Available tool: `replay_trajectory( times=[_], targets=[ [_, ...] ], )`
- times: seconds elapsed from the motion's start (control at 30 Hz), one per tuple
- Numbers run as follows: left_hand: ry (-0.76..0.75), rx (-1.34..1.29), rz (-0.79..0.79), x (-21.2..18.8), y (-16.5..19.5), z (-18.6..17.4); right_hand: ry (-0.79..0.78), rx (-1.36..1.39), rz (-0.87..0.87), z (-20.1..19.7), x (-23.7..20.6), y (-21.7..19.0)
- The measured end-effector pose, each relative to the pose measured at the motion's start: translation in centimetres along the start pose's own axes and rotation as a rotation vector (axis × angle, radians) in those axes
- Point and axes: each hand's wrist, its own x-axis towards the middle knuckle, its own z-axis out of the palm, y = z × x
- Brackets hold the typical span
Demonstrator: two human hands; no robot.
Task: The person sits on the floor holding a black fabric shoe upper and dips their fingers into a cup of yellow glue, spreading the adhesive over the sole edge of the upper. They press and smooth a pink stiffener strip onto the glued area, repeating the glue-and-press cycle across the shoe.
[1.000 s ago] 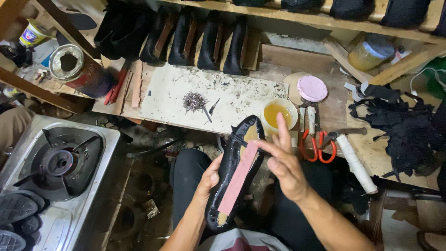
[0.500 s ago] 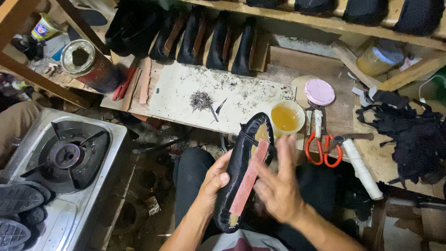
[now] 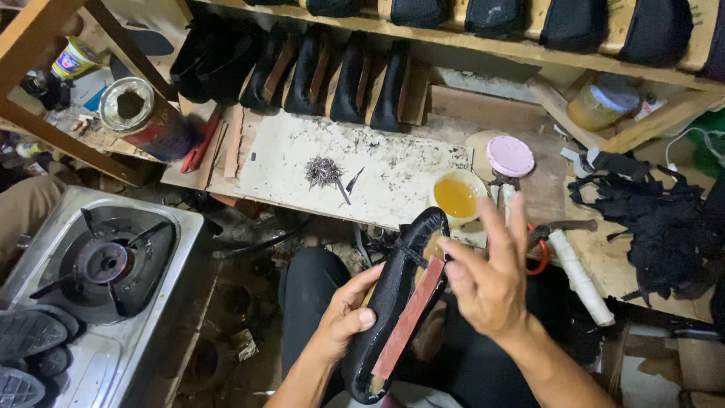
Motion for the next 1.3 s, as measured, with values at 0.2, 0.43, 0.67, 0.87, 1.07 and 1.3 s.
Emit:
replay_trajectory(
  times=[0.2, 0.43, 0.67, 0.87, 1.07, 1.3],
  targets=[
    [0.202, -0.074, 0.031, 0.7, -1.6, -0.8, -0.235, 0.274, -0.011, 0.8, -0.6, 0.7],
    [0.3, -0.238, 0.078, 1.4, -1.3, -1.1, -0.259, -0.08, 0.225, 3.2, 1.7, 7.4],
    [0.222, -0.204, 0.141, 1.6, -1.5, -1.0, -0.472, -0.147, 0.292, 4.3, 1.6, 11.3],
    [0.229, -0.147, 0.164, 2.4, -1.6, -1.4, -0.317, 0.233, 0.386, 2.4, 0.4, 7.4],
    [0.234, -0.171, 0.193, 3.6, -1.8, -0.5, -0.292, 0.455, -0.059, 0.5, -3.3, -3.2],
    [0.166, -0.197, 0.154, 3.8, -1.8, 0.2, -0.265, 0.341, -0.096, 0.9, -3.5, -4.2]
  ],
)
